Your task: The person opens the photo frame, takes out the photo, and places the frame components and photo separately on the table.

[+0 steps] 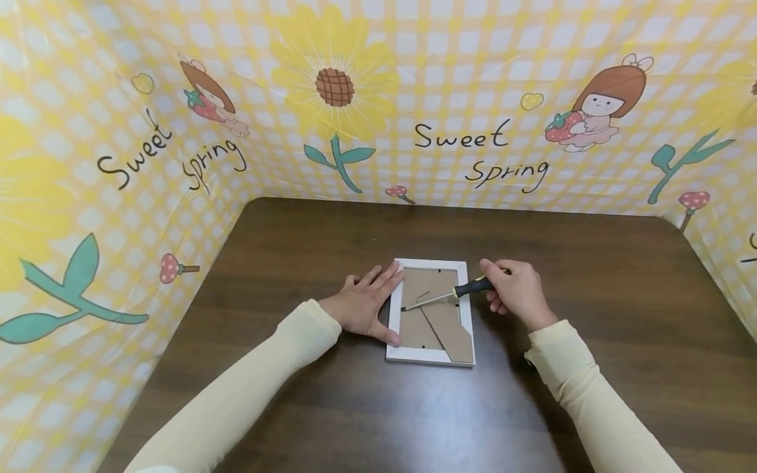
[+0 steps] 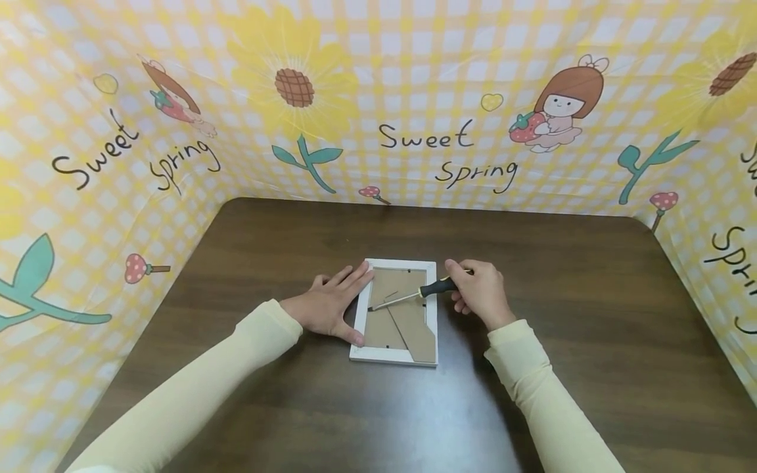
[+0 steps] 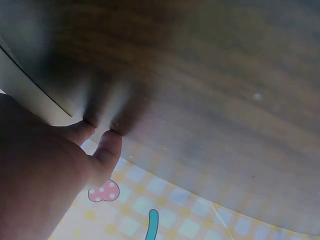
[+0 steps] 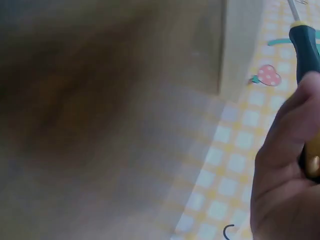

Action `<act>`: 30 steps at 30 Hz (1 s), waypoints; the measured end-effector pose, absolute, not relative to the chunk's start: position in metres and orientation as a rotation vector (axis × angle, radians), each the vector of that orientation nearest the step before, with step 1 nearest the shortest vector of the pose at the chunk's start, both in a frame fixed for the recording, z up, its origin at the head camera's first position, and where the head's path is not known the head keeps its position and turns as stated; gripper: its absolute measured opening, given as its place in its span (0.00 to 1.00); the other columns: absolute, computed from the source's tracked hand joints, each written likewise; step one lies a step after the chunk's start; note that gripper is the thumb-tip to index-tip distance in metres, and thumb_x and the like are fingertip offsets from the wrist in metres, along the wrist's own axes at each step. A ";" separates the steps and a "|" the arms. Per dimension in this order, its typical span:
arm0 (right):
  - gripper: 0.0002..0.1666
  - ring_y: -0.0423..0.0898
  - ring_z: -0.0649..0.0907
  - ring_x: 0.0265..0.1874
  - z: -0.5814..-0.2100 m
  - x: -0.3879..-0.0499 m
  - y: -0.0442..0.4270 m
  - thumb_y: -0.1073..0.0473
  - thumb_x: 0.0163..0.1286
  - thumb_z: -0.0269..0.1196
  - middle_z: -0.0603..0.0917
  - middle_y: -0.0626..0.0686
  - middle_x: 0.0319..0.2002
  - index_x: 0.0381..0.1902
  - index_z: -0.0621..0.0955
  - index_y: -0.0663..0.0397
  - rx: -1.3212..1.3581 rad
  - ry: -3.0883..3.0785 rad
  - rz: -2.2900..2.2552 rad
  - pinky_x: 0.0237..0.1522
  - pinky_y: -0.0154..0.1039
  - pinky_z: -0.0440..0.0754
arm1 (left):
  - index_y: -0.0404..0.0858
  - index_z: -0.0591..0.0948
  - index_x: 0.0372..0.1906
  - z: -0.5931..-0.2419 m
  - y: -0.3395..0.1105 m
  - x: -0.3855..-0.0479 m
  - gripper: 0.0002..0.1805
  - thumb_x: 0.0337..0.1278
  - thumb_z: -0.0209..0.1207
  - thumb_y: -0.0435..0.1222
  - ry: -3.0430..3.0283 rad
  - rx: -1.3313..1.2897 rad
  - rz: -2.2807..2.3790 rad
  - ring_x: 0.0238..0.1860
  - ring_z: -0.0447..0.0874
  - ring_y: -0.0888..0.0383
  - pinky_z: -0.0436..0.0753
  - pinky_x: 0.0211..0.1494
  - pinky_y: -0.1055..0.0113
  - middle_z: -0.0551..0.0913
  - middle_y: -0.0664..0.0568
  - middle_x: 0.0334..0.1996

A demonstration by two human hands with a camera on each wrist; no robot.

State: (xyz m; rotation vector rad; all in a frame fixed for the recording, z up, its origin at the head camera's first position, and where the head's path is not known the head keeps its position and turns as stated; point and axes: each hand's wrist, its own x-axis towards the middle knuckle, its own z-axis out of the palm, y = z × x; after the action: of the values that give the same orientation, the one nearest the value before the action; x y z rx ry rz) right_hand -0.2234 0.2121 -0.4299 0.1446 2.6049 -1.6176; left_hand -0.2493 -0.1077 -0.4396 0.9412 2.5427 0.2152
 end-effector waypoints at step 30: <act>0.21 0.50 0.87 0.19 -0.412 -0.216 0.211 0.62 0.73 0.62 0.85 0.62 0.24 0.51 0.77 0.80 0.092 2.116 -1.946 0.27 0.44 0.86 | 0.52 0.32 0.82 -0.440 -0.107 -0.251 0.74 0.39 0.61 0.78 2.525 0.917 0.197 0.80 0.32 0.45 0.51 0.68 0.38 0.22 0.59 0.79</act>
State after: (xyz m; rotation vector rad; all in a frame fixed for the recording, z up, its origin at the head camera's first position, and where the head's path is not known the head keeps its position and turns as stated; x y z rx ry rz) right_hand -0.2164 0.2107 -0.4117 0.0922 2.1157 -1.9462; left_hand -0.2512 -0.1073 -0.4404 0.9166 2.5254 0.1974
